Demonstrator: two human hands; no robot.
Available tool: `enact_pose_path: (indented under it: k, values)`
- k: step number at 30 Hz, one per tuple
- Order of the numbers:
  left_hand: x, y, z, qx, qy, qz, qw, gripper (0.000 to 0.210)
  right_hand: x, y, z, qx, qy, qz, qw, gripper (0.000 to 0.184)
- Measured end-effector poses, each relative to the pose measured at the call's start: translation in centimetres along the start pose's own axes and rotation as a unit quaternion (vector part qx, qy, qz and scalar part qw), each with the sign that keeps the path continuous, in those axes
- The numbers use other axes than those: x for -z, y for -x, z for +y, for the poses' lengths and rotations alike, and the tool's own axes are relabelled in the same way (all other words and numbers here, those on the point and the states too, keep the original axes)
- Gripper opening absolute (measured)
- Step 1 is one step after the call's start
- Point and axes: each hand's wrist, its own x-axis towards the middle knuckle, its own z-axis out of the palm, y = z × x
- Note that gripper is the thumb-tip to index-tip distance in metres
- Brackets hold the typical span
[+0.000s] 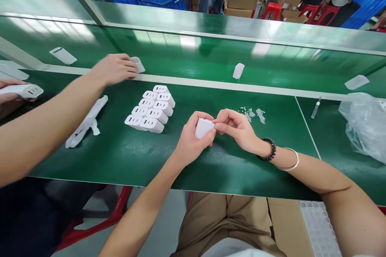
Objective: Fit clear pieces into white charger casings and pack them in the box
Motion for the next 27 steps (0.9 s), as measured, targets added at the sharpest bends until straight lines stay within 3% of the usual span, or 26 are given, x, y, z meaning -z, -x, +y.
enact_pose_path:
  k: [10, 27]
  values:
    - [-0.2, 0.3, 1.7, 0.065, 0.091, -0.061, 0.992, 0.026, -0.7, 0.7, 0.0, 0.082, 0.069, 0.058, 0.993, 0.020]
    - [-0.5, 0.1, 1.5, 0.094, 0.053, -0.022, 0.994, 0.026, -0.4, 0.3, -0.4, 0.070, 0.108, 0.053, 0.990, 0.025]
